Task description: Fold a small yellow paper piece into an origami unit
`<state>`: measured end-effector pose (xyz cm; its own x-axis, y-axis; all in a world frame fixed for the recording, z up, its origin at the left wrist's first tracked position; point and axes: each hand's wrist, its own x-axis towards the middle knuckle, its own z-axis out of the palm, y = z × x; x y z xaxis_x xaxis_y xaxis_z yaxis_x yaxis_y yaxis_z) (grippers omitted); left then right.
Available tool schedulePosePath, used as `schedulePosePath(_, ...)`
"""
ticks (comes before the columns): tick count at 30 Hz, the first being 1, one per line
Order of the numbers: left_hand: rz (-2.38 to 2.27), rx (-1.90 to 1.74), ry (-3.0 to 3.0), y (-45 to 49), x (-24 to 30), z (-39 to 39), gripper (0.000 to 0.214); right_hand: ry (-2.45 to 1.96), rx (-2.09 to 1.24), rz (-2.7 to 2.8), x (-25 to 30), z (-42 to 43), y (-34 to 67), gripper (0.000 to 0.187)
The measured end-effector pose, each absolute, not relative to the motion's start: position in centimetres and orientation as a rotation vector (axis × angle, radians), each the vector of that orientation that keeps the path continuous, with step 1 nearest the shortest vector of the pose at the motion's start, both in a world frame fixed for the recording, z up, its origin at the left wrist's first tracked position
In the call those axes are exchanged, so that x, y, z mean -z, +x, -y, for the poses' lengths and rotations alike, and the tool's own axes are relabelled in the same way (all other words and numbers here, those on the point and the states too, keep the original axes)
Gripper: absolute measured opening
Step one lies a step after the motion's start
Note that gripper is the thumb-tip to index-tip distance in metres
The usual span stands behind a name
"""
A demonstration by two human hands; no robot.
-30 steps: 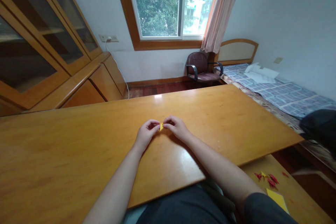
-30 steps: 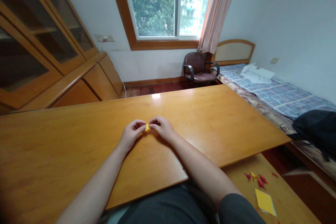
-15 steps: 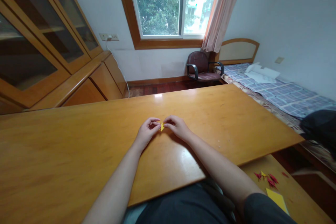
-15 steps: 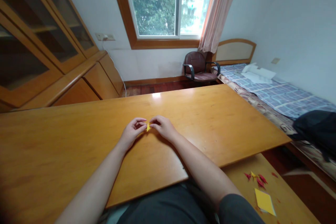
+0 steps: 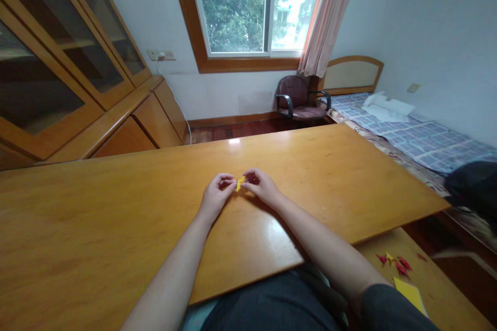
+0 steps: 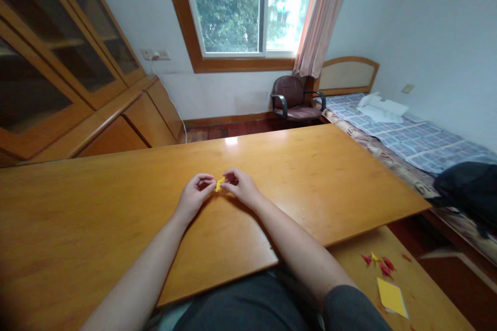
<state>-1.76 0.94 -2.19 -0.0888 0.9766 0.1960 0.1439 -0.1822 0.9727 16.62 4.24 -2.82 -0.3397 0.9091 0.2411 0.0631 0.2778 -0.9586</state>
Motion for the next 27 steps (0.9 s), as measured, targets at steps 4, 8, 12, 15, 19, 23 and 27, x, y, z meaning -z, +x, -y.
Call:
schedulePosePath(4, -1.316, -1.354, 1.426, -1.8, 2.4, -1.0, 0.031, -0.885, -1.207, 1.6, 3.3, -4.3, 16.3, 0.039)
schedulePosePath(8, -1.291, -1.346, 1.425, -1.8, 2.7, -1.0, 0.031, -0.885, -1.202, 1.615, 3.7, -4.4, 16.2, 0.036)
schedulePosePath(12, -1.263, -1.324, 1.388, -1.7, 2.6, -1.1, 0.031, -0.869, -1.246, 1.602, 3.8, -4.6, 16.4, 0.034)
schedulePosePath(15, -1.259, -1.273, 1.367, -1.7, 2.3, -1.2, 0.029, -0.832, -1.298, 1.571, 3.6, -4.6, 16.5, 0.031)
schedulePosePath(19, -1.243, -1.231, 1.347, -1.7, 2.0, -1.1, 0.028, -0.772, -1.377, 1.54, 3.1, -4.5, 16.6, 0.028)
schedulePosePath(23, -1.244, -1.219, 1.346, -1.6, 1.6, -0.9, 0.026, -0.76, -1.395, 1.535, 2.6, -4.3, 16.9, 0.027)
schedulePosePath(27, -1.232, -1.196, 1.365, -1.5, 1.4, -0.8, 0.025, -0.748, -1.422, 1.53, 2.5, -4.2, 17.0, 0.027)
